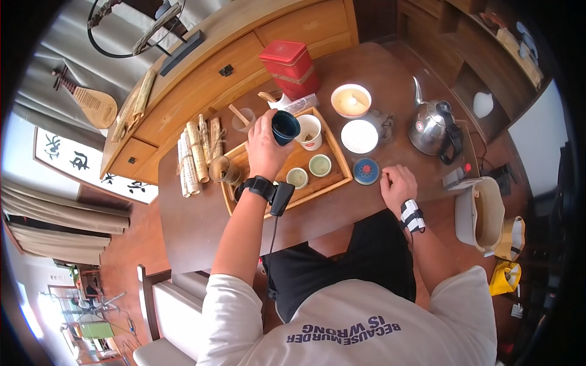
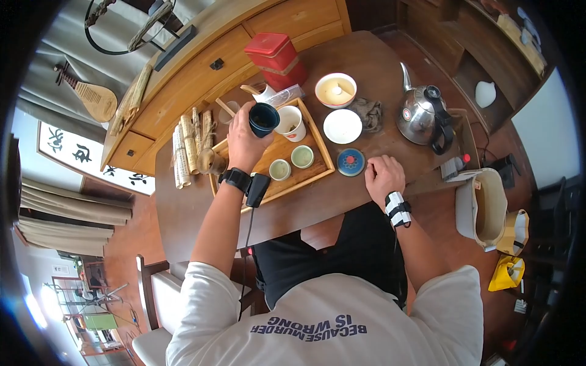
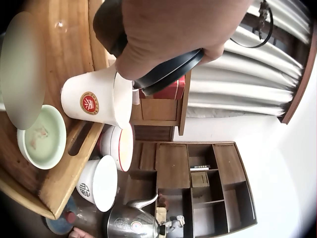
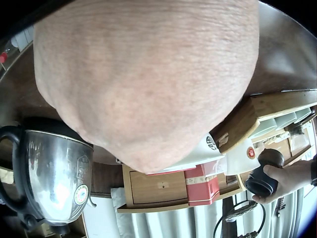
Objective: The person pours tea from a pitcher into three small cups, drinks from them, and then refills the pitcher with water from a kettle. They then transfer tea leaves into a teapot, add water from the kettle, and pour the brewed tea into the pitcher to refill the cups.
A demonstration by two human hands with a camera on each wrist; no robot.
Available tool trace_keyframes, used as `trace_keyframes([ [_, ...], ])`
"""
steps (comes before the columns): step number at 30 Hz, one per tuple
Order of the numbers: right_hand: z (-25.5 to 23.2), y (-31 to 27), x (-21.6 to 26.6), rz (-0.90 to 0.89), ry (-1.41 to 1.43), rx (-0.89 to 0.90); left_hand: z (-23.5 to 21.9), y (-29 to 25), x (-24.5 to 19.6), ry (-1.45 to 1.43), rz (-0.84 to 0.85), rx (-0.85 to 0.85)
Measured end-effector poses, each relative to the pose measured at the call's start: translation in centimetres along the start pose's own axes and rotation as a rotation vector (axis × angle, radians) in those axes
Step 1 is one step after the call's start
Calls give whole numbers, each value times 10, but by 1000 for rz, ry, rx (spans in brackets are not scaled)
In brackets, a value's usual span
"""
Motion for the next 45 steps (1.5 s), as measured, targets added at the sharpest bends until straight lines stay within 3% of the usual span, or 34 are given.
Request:
trace_keyframes([
  [10,-2,1,1,-2,0,-1,0,5,-14,179,-13,111],
  [16,-2,1,1,-1,-10,9,4,8,-15,250,106,130],
  [25,-3,1,1,-1,-6,0,6,13,-22,313,142,197],
  [45,-2,1,1,-13,-4,-10,3,19,-22,384,194,196],
])
Point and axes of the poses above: each hand's wrist, its own y-axis towards the middle knuckle, its own z-axis out of the palm, x = y × z, the point moved 3 cm from there along y, towards the middle knuckle, and after that the axes turned 14 degrees about -y, right-handed, at the moved point
